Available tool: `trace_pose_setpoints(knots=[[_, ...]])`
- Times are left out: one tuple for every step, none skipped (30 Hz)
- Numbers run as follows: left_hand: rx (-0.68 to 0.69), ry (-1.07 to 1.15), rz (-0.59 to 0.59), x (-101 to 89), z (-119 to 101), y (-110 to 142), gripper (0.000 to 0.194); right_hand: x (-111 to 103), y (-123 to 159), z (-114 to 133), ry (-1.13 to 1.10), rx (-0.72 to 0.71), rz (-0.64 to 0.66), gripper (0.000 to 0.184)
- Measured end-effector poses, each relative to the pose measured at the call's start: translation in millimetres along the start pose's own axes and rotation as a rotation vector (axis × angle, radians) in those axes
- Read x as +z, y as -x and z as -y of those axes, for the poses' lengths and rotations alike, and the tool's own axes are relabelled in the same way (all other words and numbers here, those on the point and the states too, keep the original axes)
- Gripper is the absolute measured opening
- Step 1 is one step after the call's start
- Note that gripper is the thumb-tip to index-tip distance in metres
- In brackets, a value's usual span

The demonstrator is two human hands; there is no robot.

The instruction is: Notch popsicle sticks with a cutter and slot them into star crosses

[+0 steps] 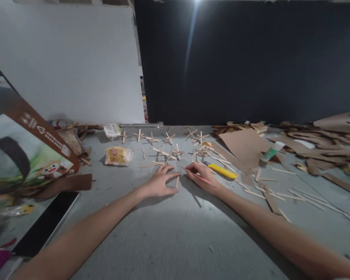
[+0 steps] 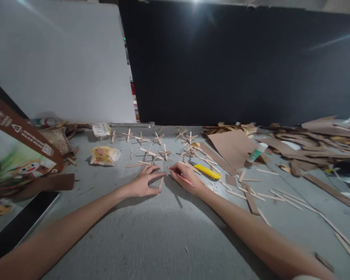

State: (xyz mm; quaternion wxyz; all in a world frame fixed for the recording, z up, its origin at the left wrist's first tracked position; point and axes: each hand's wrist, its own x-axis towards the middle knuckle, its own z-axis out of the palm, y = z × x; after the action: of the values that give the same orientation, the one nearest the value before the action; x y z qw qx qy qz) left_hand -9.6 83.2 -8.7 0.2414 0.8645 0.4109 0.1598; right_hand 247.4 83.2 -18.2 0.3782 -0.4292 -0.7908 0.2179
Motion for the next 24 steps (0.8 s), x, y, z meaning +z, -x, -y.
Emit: trace_pose_setpoints(knots=[[0.001,0.013,0.001,0.0,1.9,-1.1,0.067,0.0,0.1,1.3,0.022,-0.041,0.024,0.029],[0.002,0.026,-0.009,0.1,3.4,-2.4,0.068,-0.4,0.5,3.0,0.047,-0.089,0.062,0.030],[0.006,0.034,-0.019,0.4,4.4,-3.7,0.068,-1.2,1.4,4.9,0.087,-0.139,0.109,0.031],[0.010,0.041,-0.036,0.9,4.9,-4.9,0.065,-2.4,2.8,6.9,0.137,-0.183,0.160,0.032],[0.010,0.049,-0.045,1.4,4.8,-6.1,0.059,-4.0,4.8,9.0,0.190,-0.213,0.205,0.033],[0.012,0.061,-0.047,2.1,4.2,-7.3,0.051,-6.0,7.2,11.1,0.257,-0.226,0.243,0.033],[0.013,0.076,-0.050,2.6,3.1,-8.3,0.049,-8.4,10.1,12.8,0.326,-0.222,0.266,0.034],[0.007,0.087,-0.049,2.9,1.6,-9.4,0.053,-11.5,13.3,14.3,0.400,-0.205,0.273,0.037],[0.004,0.088,-0.049,2.8,-0.1,-10.5,0.060,-15.3,16.8,15.2,0.471,-0.175,0.264,0.041],[0.004,0.087,-0.046,2.2,-1.8,-11.7,0.065,-19.8,20.5,15.5,0.537,-0.133,0.235,0.045],[0.002,0.084,-0.041,1.2,-3.6,-12.9,0.067,-25.1,24.5,15.2,0.587,-0.086,0.195,0.048],[-0.002,0.080,-0.035,-0.1,-5.2,-14.1,0.066,-30.9,28.8,14.2,0.625,-0.031,0.146,0.051],[-0.009,0.078,-0.029,-1.6,-6.7,-15.0,0.066,-37.1,33.5,12.6,0.661,0.031,0.095,0.051],[-0.015,0.077,-0.027,-3.0,-8.0,-15.6,0.066,-43.2,38.7,10.5,0.696,0.095,0.045,0.049],[-0.020,0.078,-0.027,-4.0,-9.1,-15.7,0.066,-48.8,44.2,8.0,0.726,0.158,0.003,0.045],[-0.022,0.081,-0.028,-4.5,-10.0,-15.3,0.065,-53.7,49.9,5.2,0.751,0.212,-0.028,0.042],[-0.026,0.085,-0.034,-4.2,-10.7,-14.1,0.063,-57.5,55.6,2.4,0.771,0.260,-0.054,0.040],[-0.032,0.091,-0.043,-3.3,-11.2,-12.4,0.063,-60.3,60.9,-0.4,0.786,0.301,-0.071,0.038],[-0.039,0.097,-0.056,-1.7,-11.6,-10.2,0.063,-62.0,65.5,-3.1,0.795,0.336,-0.081,0.037],[-0.046,0.105,-0.070,0.5,-11.7,-7.7,0.062,-62.7,69.0,-5.8,0.801,0.366,-0.087,0.036],[-0.053,0.114,-0.084,2.8,-11.8,-5.1,0.062,-62.6,71.3,-8.4,0.803,0.390,-0.091,0.034],[-0.059,0.122,-0.098,5.2,-11.8,-2.8,0.060,-62.0,72.4,-10.9,0.804,0.410,-0.094,0.032],[-0.063,0.131,-0.109,7.3,-11.7,-0.7,0.058,-61.0,72.4,-13.3,0.803,0.426,-0.098,0.031],[-0.067,0.140,-0.118,9.1,-11.7,0.8,0.056,-59.8,71.5,-15.6,0.802,0.439,-0.105,0.030]])
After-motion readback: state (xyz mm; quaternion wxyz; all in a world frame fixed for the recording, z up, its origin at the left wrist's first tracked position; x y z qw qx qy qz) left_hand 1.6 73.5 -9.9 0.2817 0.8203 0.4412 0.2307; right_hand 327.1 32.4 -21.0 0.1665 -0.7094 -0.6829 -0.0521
